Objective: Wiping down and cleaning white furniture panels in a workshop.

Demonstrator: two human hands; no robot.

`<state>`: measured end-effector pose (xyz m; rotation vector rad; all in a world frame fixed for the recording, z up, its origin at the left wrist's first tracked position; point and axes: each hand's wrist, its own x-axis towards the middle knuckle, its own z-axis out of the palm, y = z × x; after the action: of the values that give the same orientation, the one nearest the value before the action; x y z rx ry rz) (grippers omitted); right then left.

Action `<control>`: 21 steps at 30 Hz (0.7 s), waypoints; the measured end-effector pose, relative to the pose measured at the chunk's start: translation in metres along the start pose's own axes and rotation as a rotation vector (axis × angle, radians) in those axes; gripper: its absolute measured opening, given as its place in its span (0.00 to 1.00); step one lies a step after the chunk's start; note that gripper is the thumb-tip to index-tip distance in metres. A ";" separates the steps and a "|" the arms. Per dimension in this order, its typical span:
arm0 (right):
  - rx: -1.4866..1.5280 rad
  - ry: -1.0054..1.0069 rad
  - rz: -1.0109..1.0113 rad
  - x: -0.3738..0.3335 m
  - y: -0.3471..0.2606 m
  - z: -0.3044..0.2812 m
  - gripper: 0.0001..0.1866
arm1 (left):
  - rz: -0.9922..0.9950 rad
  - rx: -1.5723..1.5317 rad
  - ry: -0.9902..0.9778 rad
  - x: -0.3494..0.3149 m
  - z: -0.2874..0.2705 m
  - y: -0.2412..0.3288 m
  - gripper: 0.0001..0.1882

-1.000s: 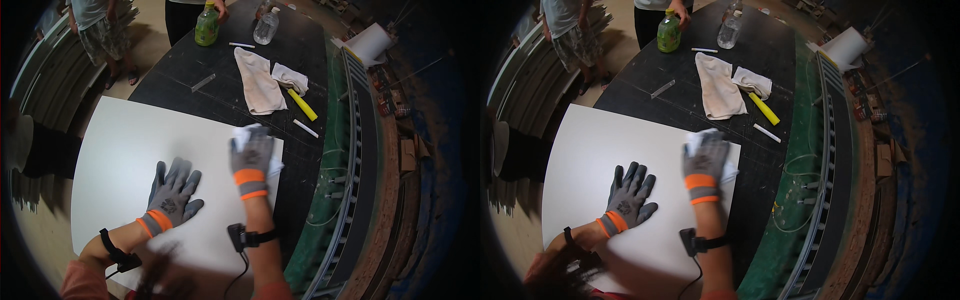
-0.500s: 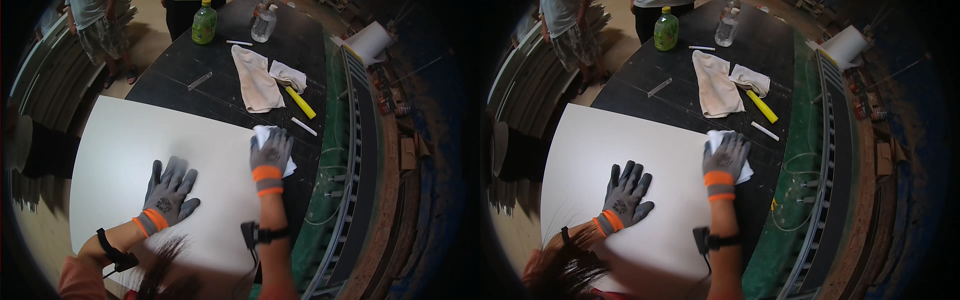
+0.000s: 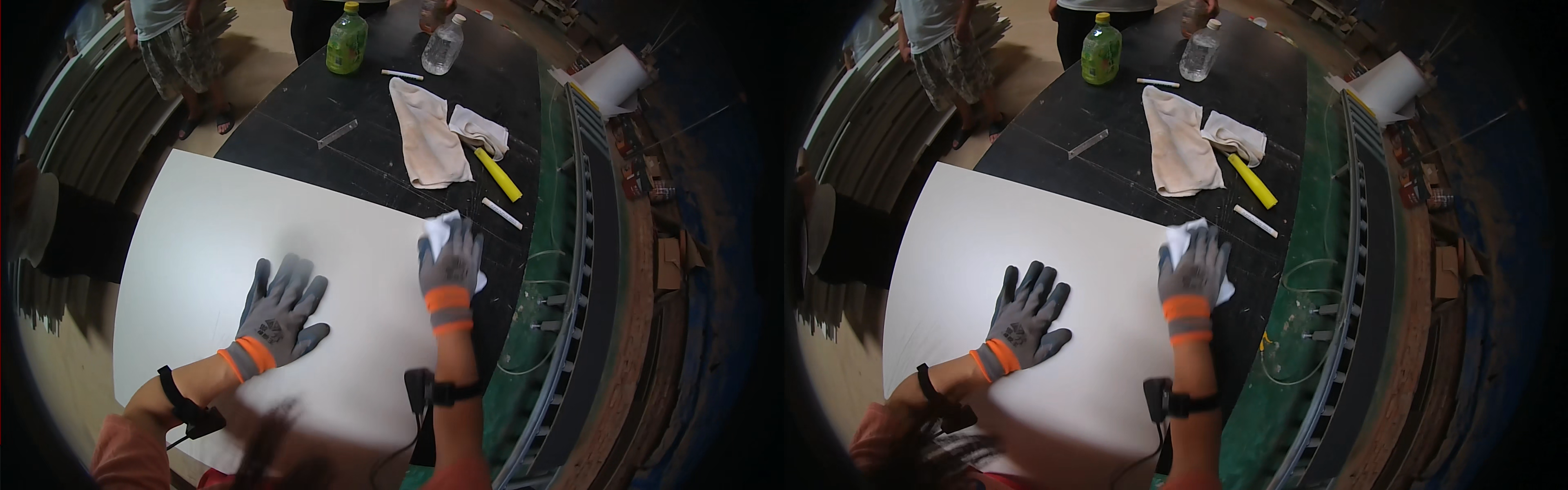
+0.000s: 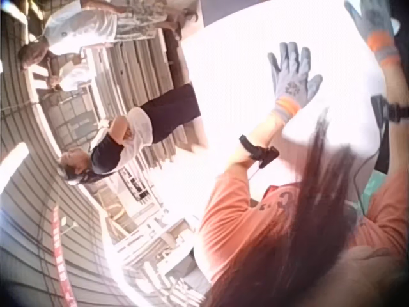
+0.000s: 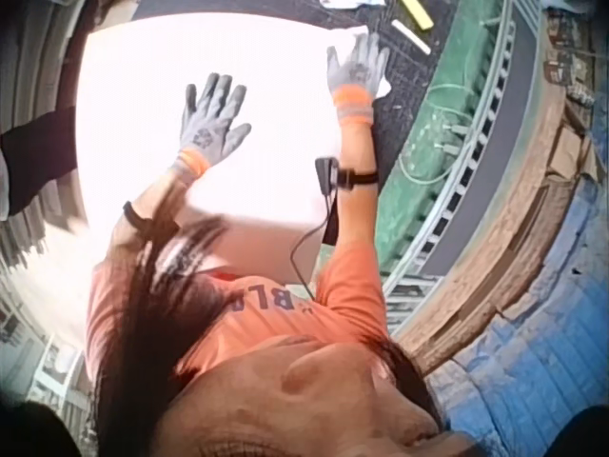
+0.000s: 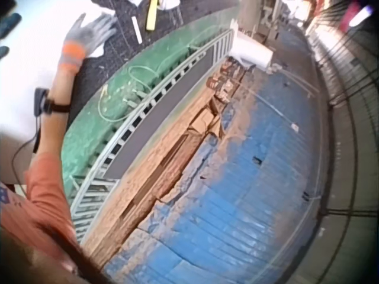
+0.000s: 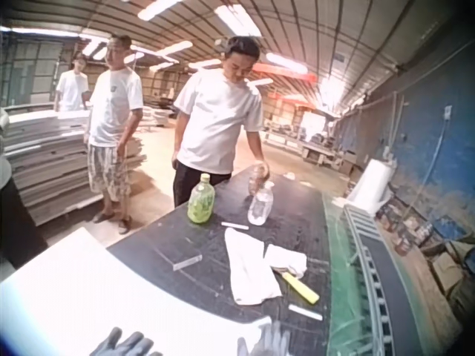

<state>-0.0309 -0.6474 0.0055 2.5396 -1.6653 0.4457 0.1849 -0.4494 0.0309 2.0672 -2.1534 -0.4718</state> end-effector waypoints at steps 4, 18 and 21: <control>0.028 -0.140 -0.099 -0.061 -0.027 -0.020 0.33 | -0.015 0.063 0.050 -0.011 -0.002 -0.011 0.38; 0.278 -0.248 0.085 -0.238 -0.031 -0.087 0.45 | -0.033 0.100 -0.035 0.001 -0.026 0.011 0.35; 0.297 -0.340 0.129 -0.364 -0.047 -0.126 0.43 | 0.008 0.144 0.075 -0.003 -0.009 0.009 0.35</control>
<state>-0.1482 -0.2779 0.0289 2.8623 -2.0234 0.2997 0.1796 -0.4479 0.0424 2.1106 -2.2112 -0.2400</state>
